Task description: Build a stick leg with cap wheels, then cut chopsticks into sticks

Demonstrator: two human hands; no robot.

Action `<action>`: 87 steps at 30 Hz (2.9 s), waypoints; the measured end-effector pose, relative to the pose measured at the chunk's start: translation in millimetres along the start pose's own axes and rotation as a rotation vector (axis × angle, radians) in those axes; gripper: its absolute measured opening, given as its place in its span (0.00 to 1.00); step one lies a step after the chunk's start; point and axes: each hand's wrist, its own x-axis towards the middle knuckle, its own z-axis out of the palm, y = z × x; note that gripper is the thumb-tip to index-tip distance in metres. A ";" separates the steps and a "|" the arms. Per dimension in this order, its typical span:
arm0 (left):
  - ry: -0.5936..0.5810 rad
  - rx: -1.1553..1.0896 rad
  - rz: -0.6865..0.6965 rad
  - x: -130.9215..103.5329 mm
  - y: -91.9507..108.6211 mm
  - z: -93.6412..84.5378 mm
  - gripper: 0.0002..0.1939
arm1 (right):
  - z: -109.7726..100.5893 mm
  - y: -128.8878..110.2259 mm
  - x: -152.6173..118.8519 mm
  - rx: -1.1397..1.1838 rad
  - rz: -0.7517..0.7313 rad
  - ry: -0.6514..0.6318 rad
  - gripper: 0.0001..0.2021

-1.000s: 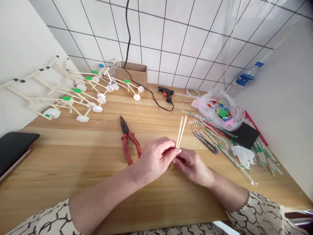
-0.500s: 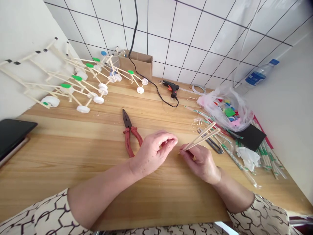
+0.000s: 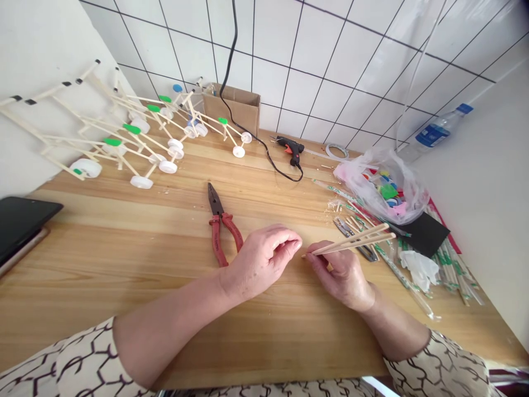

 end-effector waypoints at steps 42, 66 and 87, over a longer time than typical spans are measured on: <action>-0.262 -0.204 -0.190 -1.9 14.5 6.1 0.03 | -4.1 -8.8 7.4 1.542 0.934 0.081 0.07; -0.393 -0.216 -0.528 -4.9 22.7 9.1 0.14 | 2.5 -15.4 4.3 1.171 0.667 0.009 0.12; -0.472 -0.158 -0.531 -1.4 22.7 3.5 0.14 | -5.1 3.2 3.7 1.235 0.748 0.159 0.11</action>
